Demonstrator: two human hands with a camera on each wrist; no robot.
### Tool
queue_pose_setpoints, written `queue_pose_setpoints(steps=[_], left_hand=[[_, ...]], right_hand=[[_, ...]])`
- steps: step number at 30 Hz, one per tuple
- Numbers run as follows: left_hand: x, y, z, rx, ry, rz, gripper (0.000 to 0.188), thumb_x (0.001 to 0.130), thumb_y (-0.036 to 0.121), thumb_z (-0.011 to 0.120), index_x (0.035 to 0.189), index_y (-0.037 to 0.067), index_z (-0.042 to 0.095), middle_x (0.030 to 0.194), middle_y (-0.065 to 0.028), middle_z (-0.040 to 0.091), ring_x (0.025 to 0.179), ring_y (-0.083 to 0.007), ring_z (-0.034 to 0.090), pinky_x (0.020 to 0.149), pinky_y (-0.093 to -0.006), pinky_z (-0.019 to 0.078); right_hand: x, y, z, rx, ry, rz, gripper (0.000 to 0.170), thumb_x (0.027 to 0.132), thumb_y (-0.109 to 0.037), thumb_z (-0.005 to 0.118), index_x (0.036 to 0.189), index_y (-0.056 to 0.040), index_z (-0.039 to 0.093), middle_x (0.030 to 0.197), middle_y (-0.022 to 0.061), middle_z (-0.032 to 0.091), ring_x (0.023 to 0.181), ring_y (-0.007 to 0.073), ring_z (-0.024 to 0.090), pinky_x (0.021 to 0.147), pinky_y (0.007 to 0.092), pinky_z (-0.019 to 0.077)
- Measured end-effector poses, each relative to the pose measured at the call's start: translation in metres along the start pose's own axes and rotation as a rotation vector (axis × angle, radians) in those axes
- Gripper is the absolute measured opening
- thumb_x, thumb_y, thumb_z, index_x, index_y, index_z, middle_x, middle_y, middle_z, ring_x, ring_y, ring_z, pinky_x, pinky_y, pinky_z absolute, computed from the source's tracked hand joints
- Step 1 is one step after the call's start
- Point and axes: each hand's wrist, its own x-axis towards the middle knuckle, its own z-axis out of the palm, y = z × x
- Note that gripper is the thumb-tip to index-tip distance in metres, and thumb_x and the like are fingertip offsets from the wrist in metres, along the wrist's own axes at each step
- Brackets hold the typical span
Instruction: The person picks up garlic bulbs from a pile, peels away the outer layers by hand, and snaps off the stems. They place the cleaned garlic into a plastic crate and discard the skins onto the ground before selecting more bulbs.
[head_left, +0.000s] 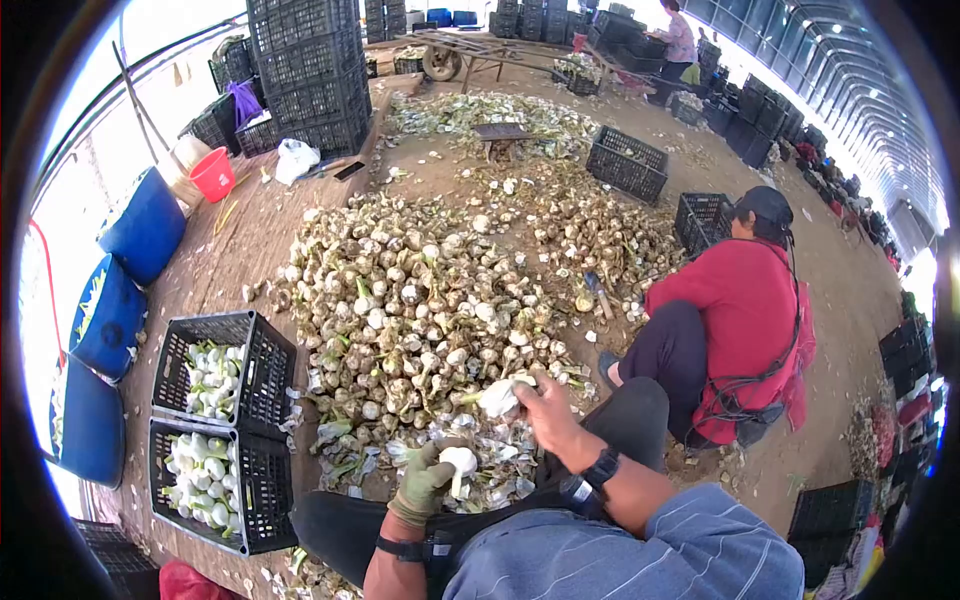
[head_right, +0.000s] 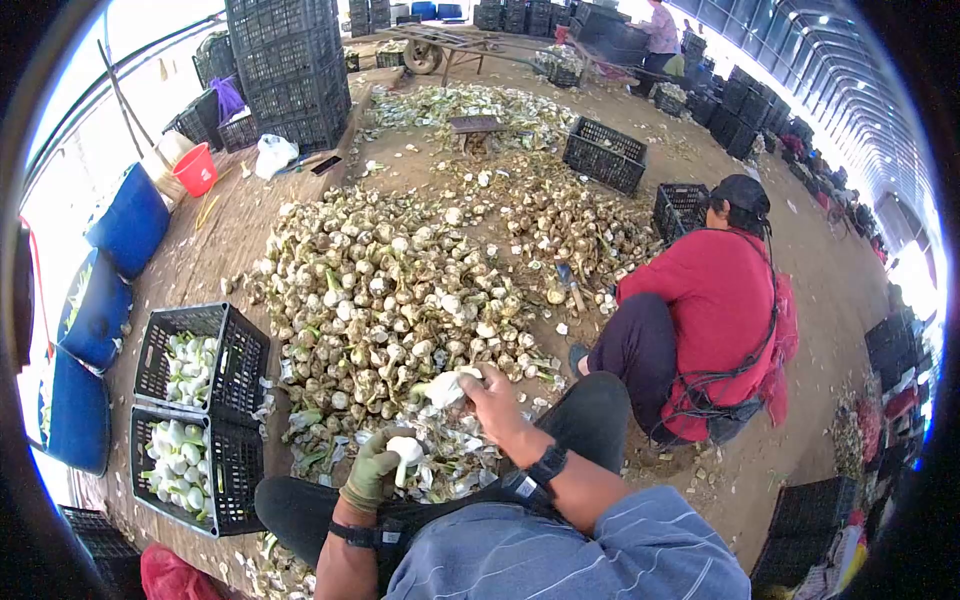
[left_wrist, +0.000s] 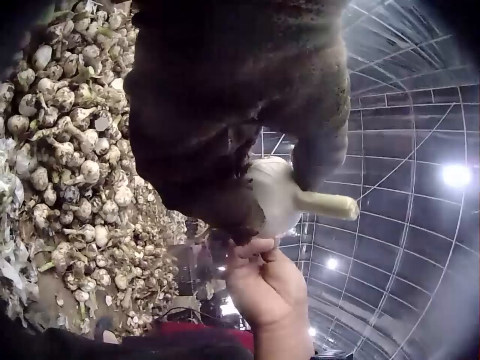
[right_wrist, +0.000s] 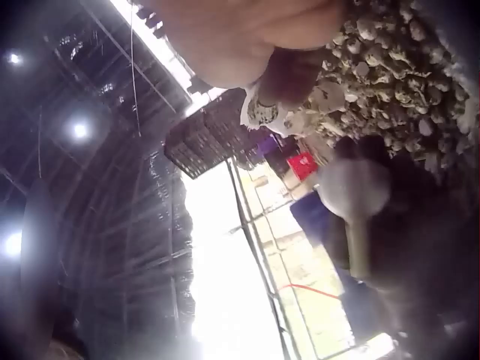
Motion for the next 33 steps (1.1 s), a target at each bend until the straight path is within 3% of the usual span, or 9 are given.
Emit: queue_pose_setpoints(steps=[2, 3, 5, 8, 12, 15, 24, 30, 33], left_hand=[[0.005, -0.002, -0.007, -0.022, 0.007, 0.02, 0.04, 0.083, 0.006, 0.055, 0.122, -0.003, 0.059, 0.104, -0.0104, 0.069, 0.092, -0.0187, 0.067, 0.081, -0.0288, 0.0541], [0.006, -0.003, -0.008, -0.032, 0.008, 0.024, 0.04, 0.084, 0.006, 0.054, 0.122, -0.003, 0.06, 0.104, -0.01, 0.069, 0.091, -0.018, 0.067, 0.08, -0.0282, 0.0541], [0.009, -0.006, -0.003, 0.121, 0.092, 0.05, 0.033, 0.088, 0.01, 0.058, 0.118, -0.002, 0.063, 0.101, -0.0068, 0.069, 0.084, -0.014, 0.066, 0.073, -0.0259, 0.0534], [0.006, -0.005, 0.009, 0.24, 0.124, 0.061, 0.033, 0.091, 0.019, 0.064, 0.117, -0.001, 0.065, 0.094, -0.0029, 0.068, 0.075, -0.0092, 0.063, 0.065, -0.0232, 0.0512], [0.009, -0.01, 0.008, 0.343, 0.166, 0.003, 0.032, 0.093, 0.023, 0.065, 0.115, -0.001, 0.066, 0.084, 0.0022, 0.065, 0.065, -0.0051, 0.057, 0.055, -0.0209, 0.0457], [0.006, -0.01, 0.011, 0.36, 0.192, -0.013, 0.029, 0.096, 0.022, 0.06, 0.114, 0.001, 0.068, 0.082, 0.003, 0.062, 0.066, -0.0052, 0.055, 0.056, -0.0217, 0.0448], [0.012, -0.026, -0.01, 0.542, 0.13, 0.11, 0.034, 0.098, 0.034, 0.058, 0.09, 0.002, 0.068, 0.078, 0.0034, 0.059, 0.07, -0.0065, 0.049, 0.063, -0.0247, 0.0414], [0.011, -0.018, 0.004, 0.433, 0.114, 0.112, 0.035, 0.099, 0.031, 0.055, 0.112, 0.0, 0.066, 0.09, -0.0012, 0.065, 0.081, -0.0094, 0.059, 0.075, -0.0254, 0.0488], [0.013, -0.019, -0.005, 0.395, 0.069, 0.142, 0.047, 0.094, 0.029, 0.062, 0.128, -0.004, 0.057, 0.118, -0.0102, 0.063, 0.105, -0.0157, 0.058, 0.093, -0.0298, 0.0468]], right_hand=[[-0.002, 0.003, -0.014, -0.713, -0.264, -0.301, 0.05, 0.093, -0.015, 0.06, 0.139, -0.0021, 0.046, 0.121, 0.0199, 0.063, 0.11, 0.0295, 0.064, 0.093, 0.0416, 0.0521], [-0.011, 0.004, -0.01, -0.735, -0.431, -0.241, 0.052, 0.09, -0.016, 0.061, 0.139, -0.0046, 0.049, 0.126, 0.0219, 0.061, 0.119, 0.0328, 0.059, 0.102, 0.0439, 0.0455], [-0.02, -0.001, -0.007, -0.972, -0.491, -0.176, 0.042, 0.09, -0.02, 0.063, 0.129, -0.005, 0.059, 0.121, 0.0181, 0.063, 0.111, 0.0315, 0.062, 0.095, 0.0406, 0.049], [-0.031, -0.042, 0.019, -0.645, -0.32, -0.064, 0.033, 0.09, -0.024, 0.065, 0.116, -0.0044, 0.066, 0.111, 0.0142, 0.065, 0.101, 0.0323, 0.063, 0.086, 0.0413, 0.0505], [-0.024, -0.009, 0.027, -0.739, -0.318, -0.475, 0.025, 0.091, -0.025, 0.066, 0.103, -0.0033, 0.065, 0.088, 0.0151, 0.061, 0.082, 0.037, 0.061, 0.073, 0.0447, 0.0486], [-0.02, -0.003, 0.023, -0.732, -0.38, -0.52, 0.025, 0.091, -0.025, 0.065, 0.101, -0.0028, 0.065, 0.086, 0.0159, 0.061, 0.079, 0.0385, 0.061, 0.071, 0.0453, 0.0486], [-0.03, -0.003, 0.028, -0.847, -0.37, -0.385, 0.018, 0.087, -0.022, 0.068, 0.096, -0.0064, 0.064, 0.079, 0.0151, 0.064, 0.073, 0.0385, 0.063, 0.064, 0.0484, 0.0487], [-0.028, 0.006, 0.029, -0.783, -0.29, -0.308, 0.018, 0.088, -0.019, 0.067, 0.101, -0.0058, 0.065, 0.079, 0.0141, 0.066, 0.068, 0.032, 0.065, 0.062, 0.0419, 0.0507], [-0.022, 0.034, 0.029, -0.495, -0.22, -0.25, 0.028, 0.093, -0.025, 0.063, 0.107, -0.0007, 0.064, 0.087, 0.0143, 0.069, 0.074, 0.0268, 0.067, 0.068, 0.0404, 0.0515]])
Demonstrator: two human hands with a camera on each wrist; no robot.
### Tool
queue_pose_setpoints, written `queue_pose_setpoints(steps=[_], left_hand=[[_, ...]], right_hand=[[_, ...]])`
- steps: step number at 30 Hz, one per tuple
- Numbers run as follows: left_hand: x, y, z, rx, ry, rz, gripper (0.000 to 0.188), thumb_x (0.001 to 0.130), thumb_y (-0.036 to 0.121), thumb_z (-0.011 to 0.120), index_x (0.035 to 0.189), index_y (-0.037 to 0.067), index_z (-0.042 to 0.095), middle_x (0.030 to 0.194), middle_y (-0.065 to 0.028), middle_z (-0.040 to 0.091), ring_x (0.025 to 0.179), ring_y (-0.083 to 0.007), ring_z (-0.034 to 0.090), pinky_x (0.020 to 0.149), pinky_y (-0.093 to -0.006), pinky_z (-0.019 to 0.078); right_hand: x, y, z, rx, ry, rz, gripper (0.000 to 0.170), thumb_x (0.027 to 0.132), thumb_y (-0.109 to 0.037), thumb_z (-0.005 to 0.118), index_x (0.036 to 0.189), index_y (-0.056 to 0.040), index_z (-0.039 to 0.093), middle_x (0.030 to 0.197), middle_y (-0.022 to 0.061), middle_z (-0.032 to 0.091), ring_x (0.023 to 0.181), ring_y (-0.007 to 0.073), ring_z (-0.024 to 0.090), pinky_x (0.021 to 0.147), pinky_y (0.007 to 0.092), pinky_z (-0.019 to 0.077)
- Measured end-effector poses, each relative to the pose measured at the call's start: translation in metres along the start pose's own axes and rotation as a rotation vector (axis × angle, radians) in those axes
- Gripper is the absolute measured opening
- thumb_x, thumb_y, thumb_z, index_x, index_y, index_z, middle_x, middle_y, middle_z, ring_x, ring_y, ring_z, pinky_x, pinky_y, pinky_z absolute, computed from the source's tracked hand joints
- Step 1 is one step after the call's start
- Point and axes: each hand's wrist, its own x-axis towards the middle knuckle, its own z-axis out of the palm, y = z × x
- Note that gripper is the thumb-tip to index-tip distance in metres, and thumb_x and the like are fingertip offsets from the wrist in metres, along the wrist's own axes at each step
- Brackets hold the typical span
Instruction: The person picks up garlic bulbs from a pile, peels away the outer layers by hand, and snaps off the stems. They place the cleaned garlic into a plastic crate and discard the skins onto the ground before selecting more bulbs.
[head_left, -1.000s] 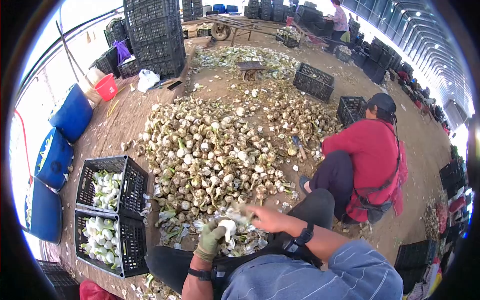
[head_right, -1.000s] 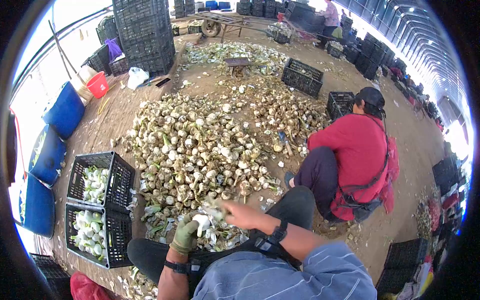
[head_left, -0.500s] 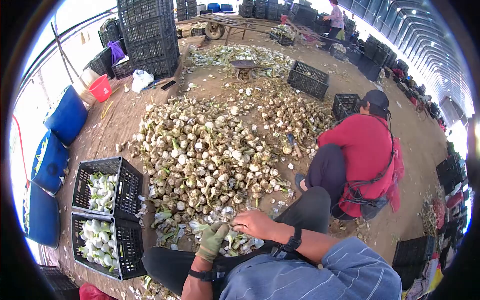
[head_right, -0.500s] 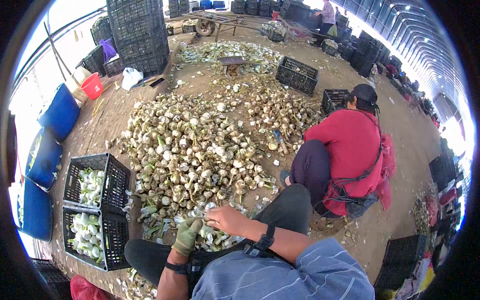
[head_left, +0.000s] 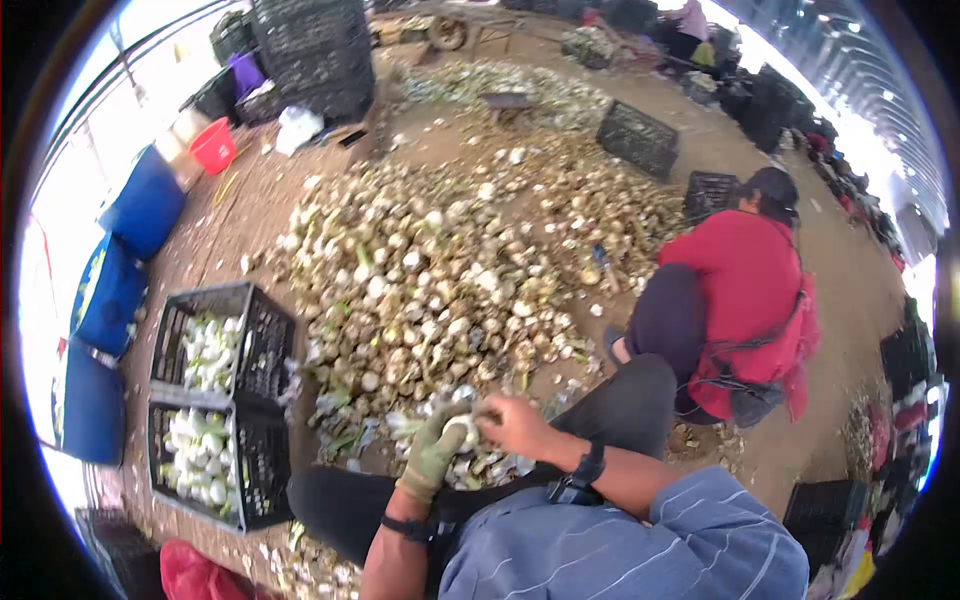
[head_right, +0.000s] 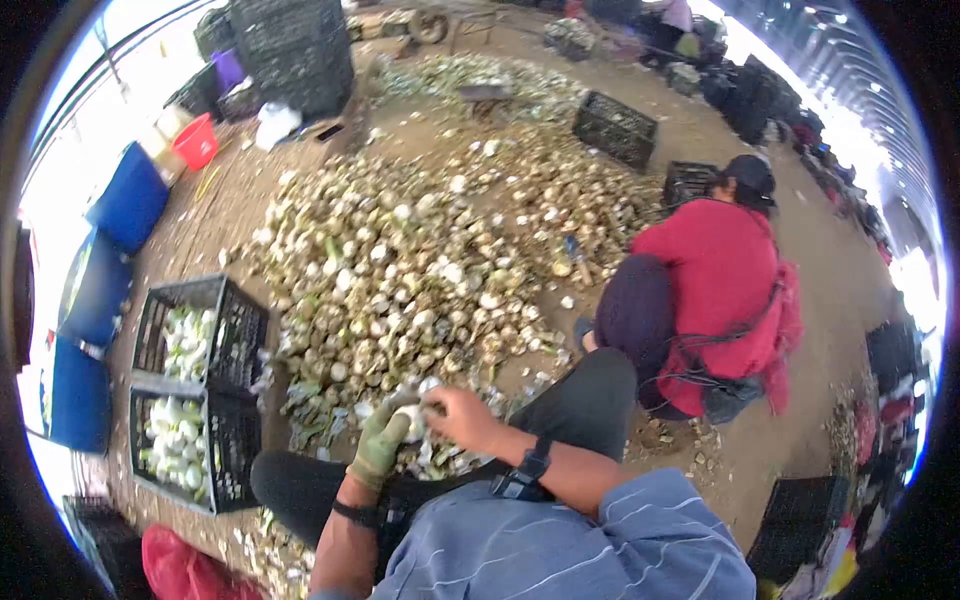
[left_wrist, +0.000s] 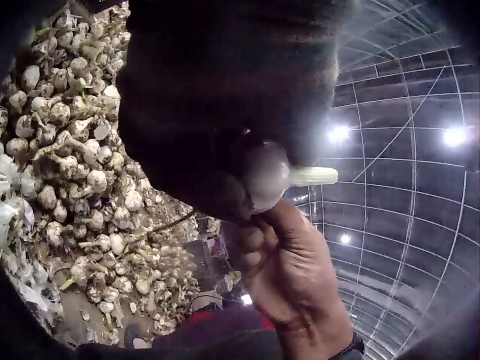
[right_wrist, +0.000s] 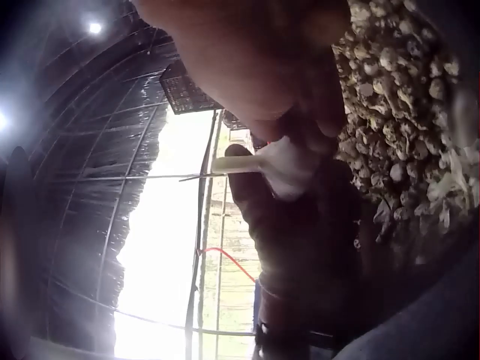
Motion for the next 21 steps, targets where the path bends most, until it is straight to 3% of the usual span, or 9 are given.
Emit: queue_pose_setpoints(steps=[2, 4, 7, 13, 16, 20, 21], left_hand=[[0.001, 0.002, -0.003, -0.055, 0.021, 0.024, 0.049, 0.093, 0.024, 0.058, 0.133, -0.004, 0.053, 0.116, -0.0093, 0.064, 0.1, -0.016, 0.061, 0.089, -0.03, 0.0496], [-0.003, 0.006, -0.003, -0.092, 0.014, 0.01, 0.051, 0.089, 0.021, 0.06, 0.133, -0.005, 0.053, 0.117, -0.0096, 0.064, 0.102, -0.0172, 0.061, 0.093, -0.0307, 0.048], [-0.004, 0.015, -0.007, -0.088, -0.001, -0.052, 0.051, 0.081, 0.013, 0.063, 0.129, -0.004, 0.056, 0.112, -0.0077, 0.065, 0.101, -0.0152, 0.06, 0.091, -0.0291, 0.0473], [-0.002, 0.015, -0.011, -0.172, -0.024, -0.073, 0.045, 0.08, 0.006, 0.063, 0.124, -0.001, 0.06, 0.11, -0.0048, 0.066, 0.1, -0.0137, 0.06, 0.091, -0.0286, 0.0477], [-0.004, 0.011, -0.013, -0.213, -0.038, -0.065, 0.045, 0.08, 0.004, 0.065, 0.124, -0.001, 0.06, 0.113, -0.0057, 0.065, 0.103, -0.0138, 0.06, 0.093, -0.0288, 0.047], [-0.002, 0.0, -0.004, -0.285, -0.02, 0.037, 0.051, 0.082, 0.003, 0.068, 0.131, -0.003, 0.054, 0.118, -0.0081, 0.062, 0.104, -0.0144, 0.061, 0.094, -0.0295, 0.0479], [-0.005, 0.016, -0.002, -0.223, -0.013, -0.052, 0.058, 0.082, 0.004, 0.069, 0.135, -0.004, 0.049, 0.117, -0.0084, 0.062, 0.105, -0.0151, 0.061, 0.093, -0.0302, 0.0499]], right_hand=[[0.001, 0.01, -0.003, 0.176, -0.09, 0.257, 0.031, 0.096, -0.024, 0.06, 0.113, 0.0011, 0.064, 0.093, 0.0094, 0.07, 0.075, 0.0182, 0.066, 0.068, 0.0368, 0.053], [0.003, 0.01, -0.004, 0.409, -0.101, 0.285, 0.026, 0.097, -0.018, 0.059, 0.111, 0.0033, 0.063, 0.091, 0.0074, 0.067, 0.072, 0.0118, 0.063, 0.064, 0.0307, 0.0537], [0.008, 0.004, -0.01, 0.58, -0.029, 0.361, 0.018, 0.097, -0.011, 0.057, 0.107, 0.0037, 0.06, 0.087, 0.0068, 0.066, 0.067, 0.0092, 0.061, 0.059, 0.0234, 0.053], [0.012, 0.006, -0.007, 0.844, 0.054, 0.387, 0.022, 0.098, -0.019, 0.059, 0.109, 0.0004, 0.059, 0.088, 0.0042, 0.067, 0.063, 0.0082, 0.06, 0.054, 0.0235, 0.0499], [0.014, -0.021, -0.007, 0.796, 0.041, 0.387, 0.022, 0.098, -0.019, 0.061, 0.107, 0.0008, 0.06, 0.088, 0.0059, 0.066, 0.068, 0.0113, 0.06, 0.061, 0.0251, 0.0497], [0.014, -0.002, -0.007, 0.282, -0.109, 0.246, 0.022, 0.097, -0.023, 0.063, 0.104, -0.0015, 0.063, 0.09, 0.0041, 0.066, 0.072, 0.0117, 0.059, 0.066, 0.0253, 0.0461], [0.013, -0.006, -0.007, 0.163, -0.096, 0.219, 0.022, 0.097, -0.023, 0.063, 0.104, -0.0017, 0.063, 0.089, 0.0036, 0.066, 0.072, 0.0116, 0.059, 0.067, 0.0252, 0.0453]])
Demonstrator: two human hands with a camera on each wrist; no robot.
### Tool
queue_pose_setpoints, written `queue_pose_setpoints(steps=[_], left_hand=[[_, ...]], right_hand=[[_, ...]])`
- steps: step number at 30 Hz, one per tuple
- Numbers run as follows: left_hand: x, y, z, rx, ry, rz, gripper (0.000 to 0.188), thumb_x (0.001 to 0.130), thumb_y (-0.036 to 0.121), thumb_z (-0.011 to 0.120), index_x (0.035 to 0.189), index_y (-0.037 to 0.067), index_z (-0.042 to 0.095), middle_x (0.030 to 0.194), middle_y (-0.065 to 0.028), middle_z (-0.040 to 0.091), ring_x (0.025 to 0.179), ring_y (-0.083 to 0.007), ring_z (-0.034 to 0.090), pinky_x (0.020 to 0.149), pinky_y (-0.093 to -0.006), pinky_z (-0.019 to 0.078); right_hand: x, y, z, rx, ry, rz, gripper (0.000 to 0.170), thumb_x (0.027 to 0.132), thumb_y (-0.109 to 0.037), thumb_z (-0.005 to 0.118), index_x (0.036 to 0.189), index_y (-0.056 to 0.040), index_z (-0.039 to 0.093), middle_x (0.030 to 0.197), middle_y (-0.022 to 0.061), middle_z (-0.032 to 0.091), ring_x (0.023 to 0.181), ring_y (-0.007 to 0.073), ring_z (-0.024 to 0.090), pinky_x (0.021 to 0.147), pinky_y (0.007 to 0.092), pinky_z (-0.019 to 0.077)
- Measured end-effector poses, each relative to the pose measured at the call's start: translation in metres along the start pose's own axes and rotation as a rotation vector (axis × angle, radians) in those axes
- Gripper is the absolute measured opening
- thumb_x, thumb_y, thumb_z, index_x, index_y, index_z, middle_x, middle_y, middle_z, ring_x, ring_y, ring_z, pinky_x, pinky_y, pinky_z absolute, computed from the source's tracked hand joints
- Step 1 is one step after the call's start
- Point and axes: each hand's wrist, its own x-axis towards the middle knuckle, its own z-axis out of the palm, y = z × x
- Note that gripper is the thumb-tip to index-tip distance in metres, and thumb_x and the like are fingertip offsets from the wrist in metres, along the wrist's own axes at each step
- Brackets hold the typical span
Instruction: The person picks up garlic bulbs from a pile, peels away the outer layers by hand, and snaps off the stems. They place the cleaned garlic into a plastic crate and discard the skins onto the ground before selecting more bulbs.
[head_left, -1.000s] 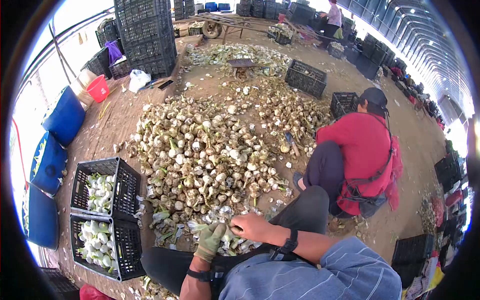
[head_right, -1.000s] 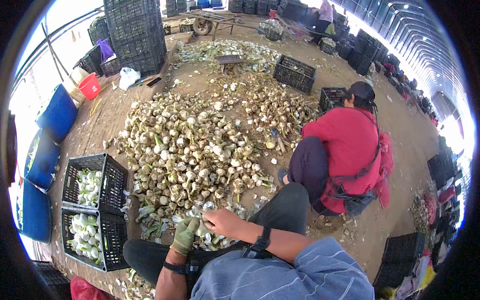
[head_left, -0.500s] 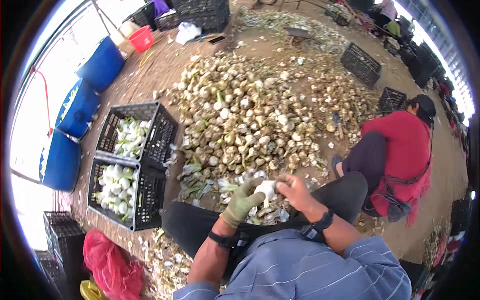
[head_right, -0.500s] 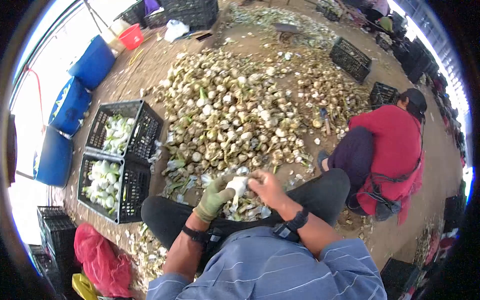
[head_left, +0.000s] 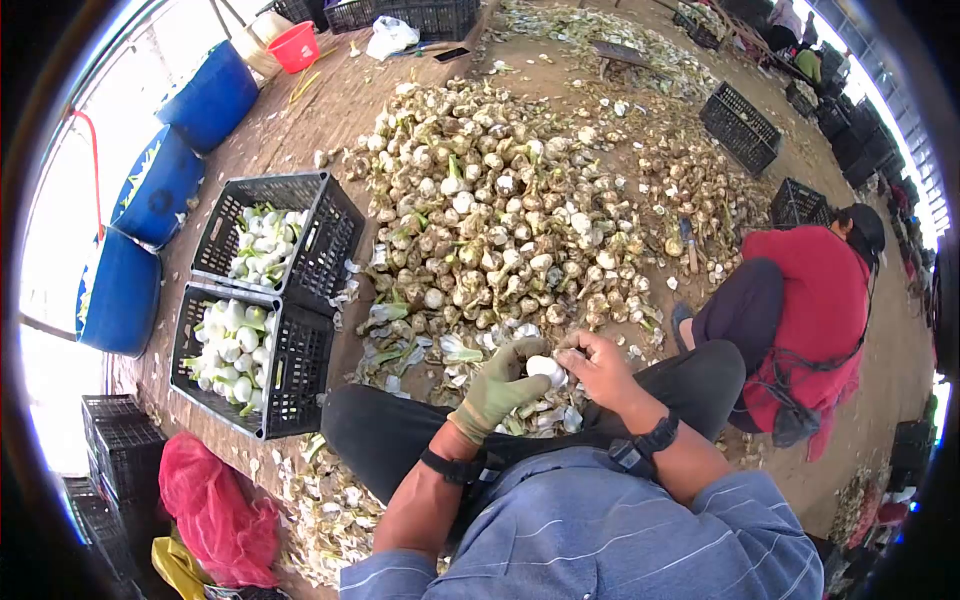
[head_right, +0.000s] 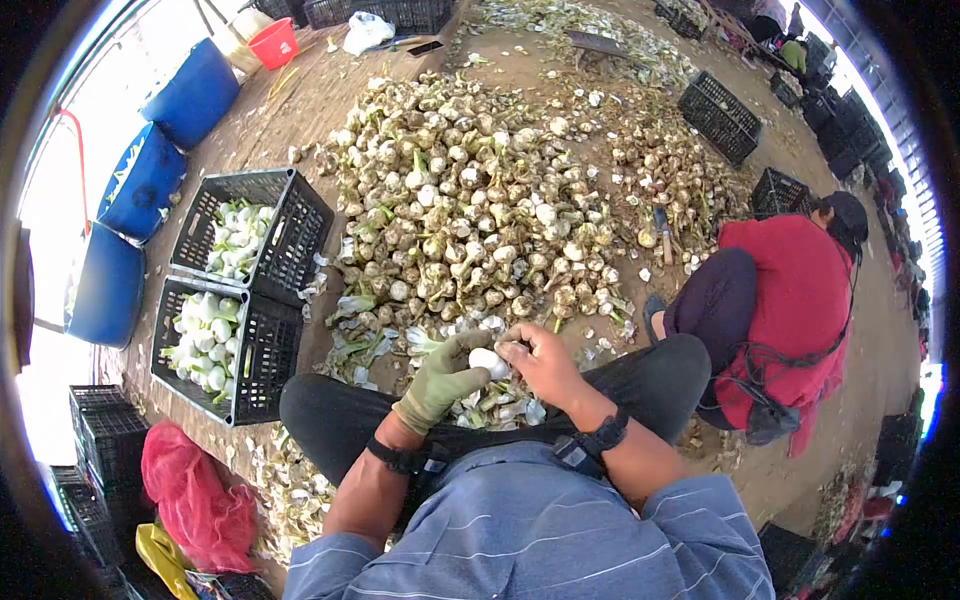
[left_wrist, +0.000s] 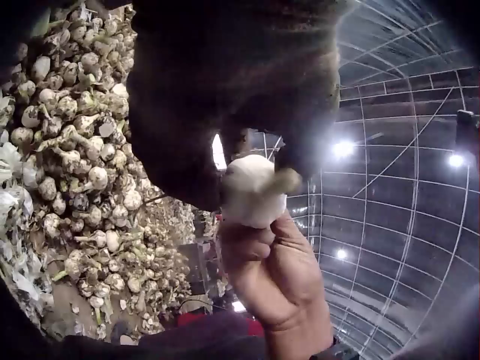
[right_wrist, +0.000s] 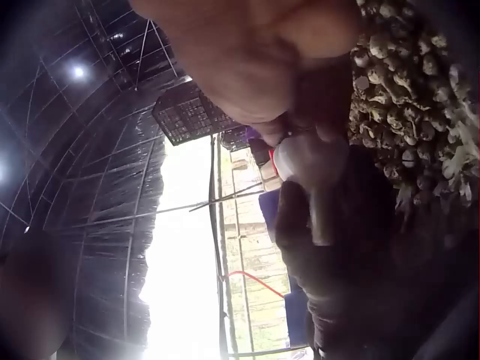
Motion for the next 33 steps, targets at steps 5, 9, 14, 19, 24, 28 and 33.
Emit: queue_pose_setpoints(steps=[5, 9, 14, 19, 24, 28, 33], left_hand=[[-0.001, -0.002, -0.006, 0.137, -0.114, 0.028, 0.061, 0.08, 0.001, 0.07, 0.137, -0.004, 0.047, 0.12, -0.0083, 0.061, 0.108, -0.016, 0.061, 0.094, -0.031, 0.0499], [0.003, -0.005, -0.002, 0.141, -0.11, 0.213, 0.062, 0.078, -0.003, 0.069, 0.136, -0.003, 0.048, 0.124, -0.0082, 0.058, 0.114, -0.0167, 0.057, 0.101, -0.0326, 0.0458], [0.009, -0.008, -0.003, 0.036, -0.087, 0.276, 0.06, 0.078, -0.003, 0.067, 0.135, -0.002, 0.048, 0.127, -0.0084, 0.057, 0.118, -0.0178, 0.055, 0.104, -0.0331, 0.0435], [0.01, -0.019, -0.017, 0.118, -0.008, 0.198, 0.05, 0.086, 0.011, 0.069, 0.132, -0.001, 0.053, 0.122, -0.0086, 0.059, 0.109, -0.0157, 0.058, 0.089, -0.0289, 0.0505], [0.006, -0.018, -0.014, 0.048, 0.16, 0.053, 0.053, 0.092, 0.024, 0.068, 0.133, -0.004, 0.051, 0.114, -0.0085, 0.064, 0.099, -0.0142, 0.061, 0.084, -0.0266, 0.0518], [0.01, -0.024, -0.025, -0.243, 0.576, 0.048, 0.052, 0.095, 0.034, 0.061, 0.132, -0.001, 0.052, 0.121, -0.0124, 0.06, 0.099, -0.02, 0.064, 0.073, -0.0334, 0.0557], [0.018, -0.055, -0.071, -0.408, 0.867, 0.065, 0.03, 0.095, 0.034, 0.054, 0.102, 0.005, 0.06, 0.094, -0.0067, 0.063, 0.078, -0.0211, 0.065, 0.066, -0.0355, 0.0544]], right_hand=[[-0.002, -0.013, 0.005, 0.637, -0.026, 0.191, 0.02, 0.096, -0.022, 0.065, 0.102, -0.0037, 0.061, 0.078, 0.0028, 0.06, 0.062, 0.0109, 0.055, 0.053, 0.0265, 0.0509], [0.001, -0.023, -0.024, 1.12, -0.142, 0.056, 0.02, 0.096, -0.023, 0.065, 0.102, -0.0046, 0.06, 0.082, 0.0049, 0.062, 0.06, 0.0109, 0.056, 0.048, 0.028, 0.0532], [0.003, 0.005, -0.042, -0.432, -0.089, 0.058, 0.034, 0.095, -0.019, 0.06, 0.125, -0.0029, 0.059, 0.102, 0.0124, 0.067, 0.085, 0.0249, 0.064, 0.083, 0.039, 0.0508], [-0.009, -0.03, -0.012, -0.304, -0.072, -0.081, 0.049, 0.087, -0.025, 0.072, 0.129, -0.0046, 0.058, 0.113, 0.0182, 0.066, 0.111, 0.0347, 0.061, 0.096, 0.0438, 0.0464], [0.012, -0.011, 0.014, -0.597, -0.053, -0.42, 0.049, 0.086, -0.026, 0.074, 0.125, -0.0016, 0.058, 0.12, 0.0164, 0.063, 0.108, 0.0318, 0.061, 0.095, 0.0402, 0.0484], [0.065, 0.059, 0.026, 0.26, 0.17, 0.228, 0.034, 0.094, -0.018, 0.065, 0.122, -0.0003, 0.058, 0.106, 0.0092, 0.068, 0.093, 0.0162, 0.066, 0.076, 0.0304, 0.0553], [0.134, -0.023, 0.08, 0.667, -0.111, 0.188, 0.049, 0.095, -0.028, 0.067, 0.133, -0.0017, 0.05, 0.115, 0.0068, 0.064, 0.096, 0.0156, 0.063, 0.081, 0.0335, 0.053]])
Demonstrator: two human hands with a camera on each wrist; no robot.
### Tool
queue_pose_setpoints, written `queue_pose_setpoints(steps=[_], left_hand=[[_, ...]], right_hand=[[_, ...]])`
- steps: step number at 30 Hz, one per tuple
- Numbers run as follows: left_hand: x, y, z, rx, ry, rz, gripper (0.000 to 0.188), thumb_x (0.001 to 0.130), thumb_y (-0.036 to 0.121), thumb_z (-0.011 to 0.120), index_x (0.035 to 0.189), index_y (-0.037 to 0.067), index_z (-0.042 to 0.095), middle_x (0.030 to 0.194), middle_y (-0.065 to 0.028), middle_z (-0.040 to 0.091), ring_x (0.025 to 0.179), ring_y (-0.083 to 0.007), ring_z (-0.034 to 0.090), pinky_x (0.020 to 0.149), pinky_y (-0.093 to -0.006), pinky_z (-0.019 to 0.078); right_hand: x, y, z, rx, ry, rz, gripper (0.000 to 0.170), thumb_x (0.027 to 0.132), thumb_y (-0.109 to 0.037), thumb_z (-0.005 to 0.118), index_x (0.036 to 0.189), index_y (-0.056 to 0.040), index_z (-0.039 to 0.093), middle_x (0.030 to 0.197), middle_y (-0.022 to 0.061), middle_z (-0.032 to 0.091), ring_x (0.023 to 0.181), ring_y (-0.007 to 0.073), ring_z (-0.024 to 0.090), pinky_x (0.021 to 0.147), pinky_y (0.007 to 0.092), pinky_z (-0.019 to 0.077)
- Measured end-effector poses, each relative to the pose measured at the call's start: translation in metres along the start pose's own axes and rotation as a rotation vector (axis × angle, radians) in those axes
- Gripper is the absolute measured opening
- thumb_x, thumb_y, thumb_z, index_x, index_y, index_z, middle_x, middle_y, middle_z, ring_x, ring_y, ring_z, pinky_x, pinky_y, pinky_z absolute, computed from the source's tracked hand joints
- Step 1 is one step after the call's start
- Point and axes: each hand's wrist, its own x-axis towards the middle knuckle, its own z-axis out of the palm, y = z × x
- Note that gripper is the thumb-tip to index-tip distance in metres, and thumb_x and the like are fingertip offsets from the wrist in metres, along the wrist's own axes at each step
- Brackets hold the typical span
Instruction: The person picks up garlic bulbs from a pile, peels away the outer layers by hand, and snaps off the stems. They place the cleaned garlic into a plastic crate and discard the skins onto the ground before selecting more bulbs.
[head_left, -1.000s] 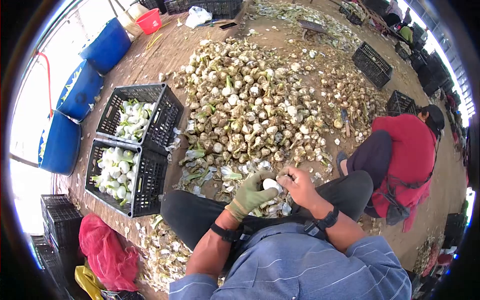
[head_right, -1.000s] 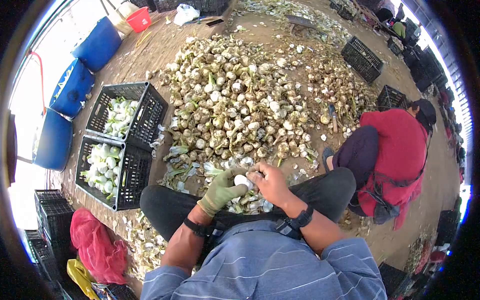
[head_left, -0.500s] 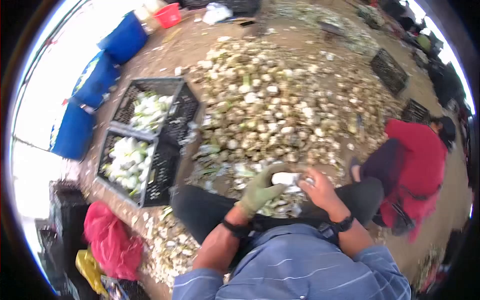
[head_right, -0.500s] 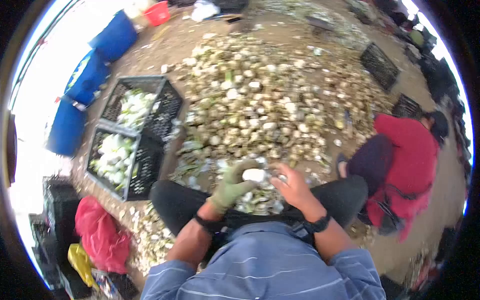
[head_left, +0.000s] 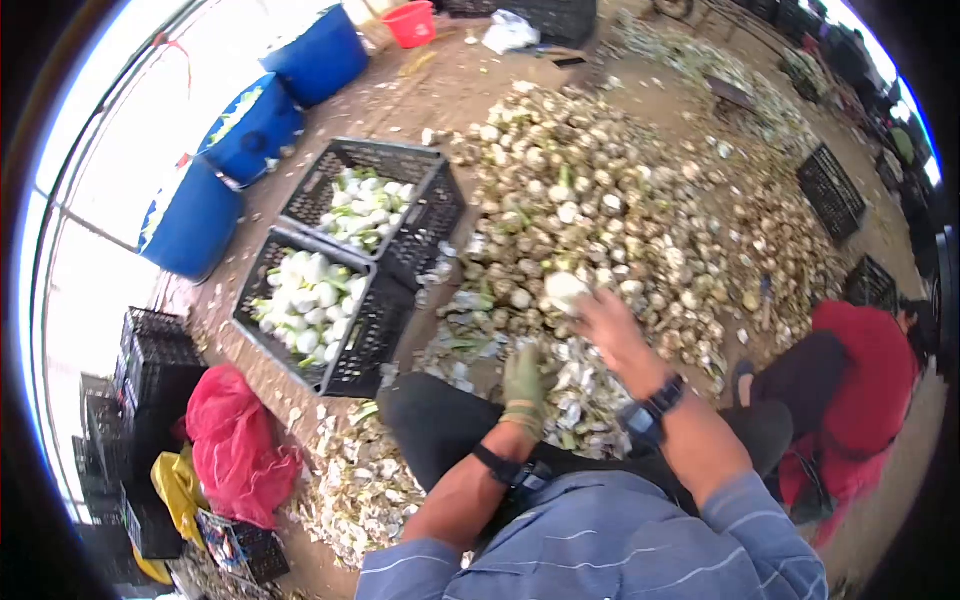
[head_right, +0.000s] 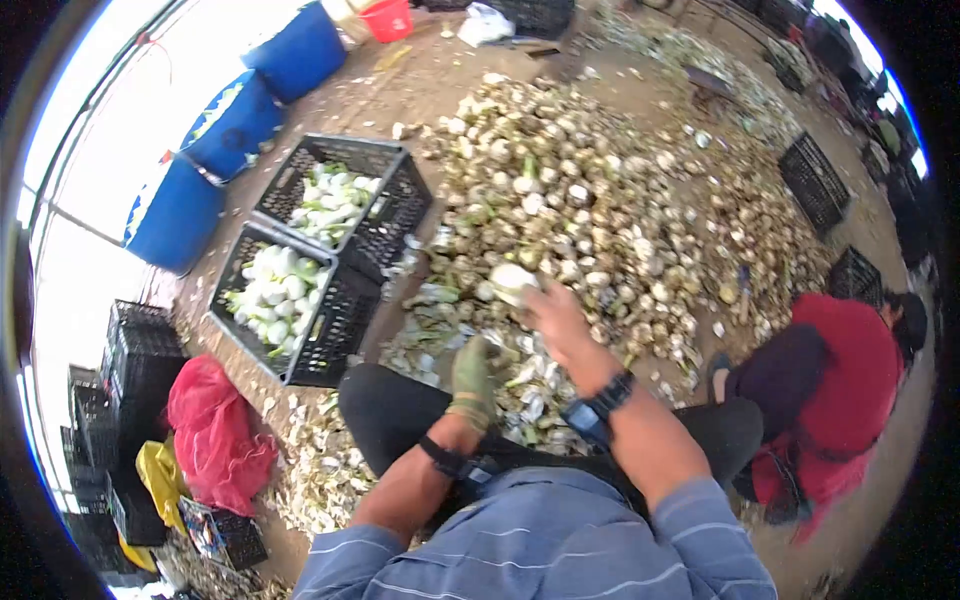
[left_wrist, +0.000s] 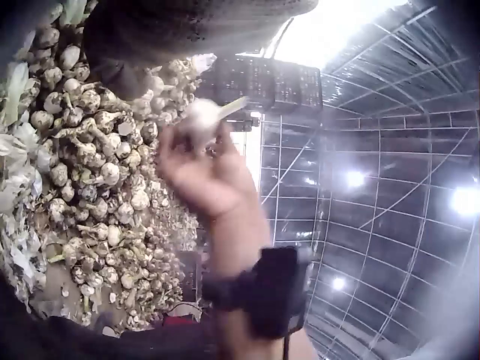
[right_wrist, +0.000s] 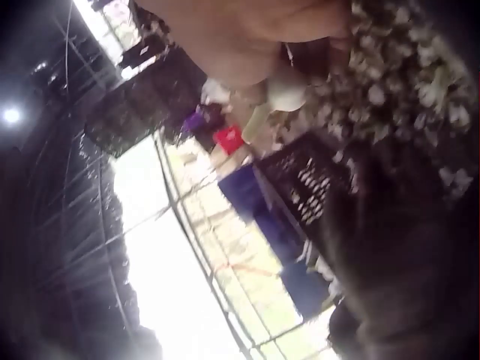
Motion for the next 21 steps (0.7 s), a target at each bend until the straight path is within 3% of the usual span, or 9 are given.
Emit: queue_pose_setpoints(steps=[2, 4, 6, 10, 12, 15, 17, 19, 21], left_hand=[[-0.024, 0.016, 0.014, -0.006, 0.113, 0.052, 0.028, 0.094, 0.031, 0.056, 0.1, 0.005, 0.061, 0.09, -0.0065, 0.063, 0.079, -0.0195, 0.065, 0.066, -0.0347, 0.0545], [-0.016, 0.013, 0.006, 0.059, 0.104, 0.017, 0.026, 0.094, 0.03, 0.057, 0.1, 0.005, 0.062, 0.09, -0.0067, 0.063, 0.08, -0.0191, 0.065, 0.067, -0.0344, 0.0546], [-0.009, 0.008, 0.005, 0.071, 0.081, 0.015, 0.025, 0.094, 0.029, 0.058, 0.099, 0.005, 0.062, 0.09, -0.0068, 0.063, 0.08, -0.0187, 0.064, 0.068, -0.034, 0.0545], [-0.008, 0.001, 0.011, 0.088, 0.052, 0.117, 0.022, 0.095, 0.026, 0.059, 0.098, 0.005, 0.063, 0.094, -0.0057, 0.063, 0.08, -0.0178, 0.064, 0.067, -0.0325, 0.0547], [-0.007, 0.006, 0.014, 0.078, 0.058, 0.184, 0.021, 0.097, 0.025, 0.056, 0.101, 0.005, 0.062, 0.095, -0.0051, 0.062, 0.079, -0.0166, 0.063, 0.064, -0.03, 0.0532], [-0.004, 0.025, 0.019, -0.006, 0.117, 0.151, 0.022, 0.1, 0.025, 0.052, 0.109, 0.006, 0.06, 0.101, -0.0048, 0.062, 0.078, -0.0135, 0.061, 0.064, -0.0264, 0.0507], [0.0, 0.029, 0.025, -0.003, 0.151, 0.142, 0.025, 0.101, 0.025, 0.051, 0.114, 0.005, 0.057, 0.108, -0.0052, 0.061, 0.079, -0.012, 0.061, 0.067, -0.0264, 0.0511], [0.002, 0.027, 0.03, 0.021, 0.15, 0.125, 0.026, 0.102, 0.025, 0.051, 0.117, 0.005, 0.056, 0.113, -0.006, 0.06, 0.082, -0.0119, 0.061, 0.068, -0.0261, 0.0513], [0.002, 0.027, 0.036, 0.047, 0.137, 0.097, 0.027, 0.102, 0.025, 0.05, 0.118, 0.004, 0.055, 0.112, -0.0059, 0.061, 0.083, -0.0117, 0.061, 0.069, -0.0261, 0.0512]], right_hand=[[-0.003, -0.052, 0.065, -0.074, -0.184, -0.07, 0.06, 0.091, -0.037, 0.071, 0.132, 0.0008, 0.049, 0.12, 0.0096, 0.062, 0.105, 0.0176, 0.06, 0.092, 0.0367, 0.0483], [0.01, -0.06, 0.067, -0.162, -0.132, -0.157, 0.055, 0.092, -0.034, 0.07, 0.13, 0.0024, 0.054, 0.113, 0.0116, 0.065, 0.099, 0.0172, 0.063, 0.088, 0.0339, 0.0506], [0.026, -0.059, 0.033, -0.22, -0.058, -0.138, 0.051, 0.093, -0.033, 0.069, 0.127, 0.0034, 0.058, 0.107, 0.0121, 0.067, 0.094, 0.0176, 0.064, 0.083, 0.0312, 0.0517], [0.054, 0.017, -0.132, -0.5, 0.406, 0.025, 0.035, 0.095, -0.028, 0.061, 0.104, 0.0054, 0.065, 0.096, 0.0111, 0.069, 0.079, 0.018, 0.064, 0.072, 0.0296, 0.0522], [0.058, 0.077, -0.227, -0.897, 0.355, 0.232, 0.038, 0.092, -0.031, 0.064, 0.104, 0.0052, 0.065, 0.096, 0.0154, 0.07, 0.078, 0.0244, 0.067, 0.073, 0.0375, 0.0533], [0.032, 0.11, -0.201, -1.226, 0.135, 0.177, 0.046, 0.09, -0.038, 0.068, 0.117, -0.0009, 0.062, 0.101, 0.0155, 0.069, 0.093, 0.0261, 0.067, 0.084, 0.0417, 0.053], [0.036, 0.141, -0.173, -1.246, -0.073, 0.032, 0.062, 0.086, -0.044, 0.07, 0.132, -0.0039, 0.056, 0.131, 0.026, 0.056, 0.122, 0.0356, 0.055, 0.1, 0.0471, 0.0457], [0.046, 0.161, -0.136, -1.301, -0.265, 0.062, 0.074, 0.084, -0.046, 0.07, 0.144, -0.0078, 0.046, 0.152, 0.027, 0.033, 0.142, 0.0409, 0.032, 0.11, 0.0474, 0.0382], [0.042, 0.171, -0.112, -1.397, -0.324, 0.19, 0.081, 0.081, -0.048, 0.072, 0.148, -0.014, 0.042, 0.156, 0.0234, 0.028, 0.144, 0.0492, 0.02, 0.11, 0.0604, 0.0331]])
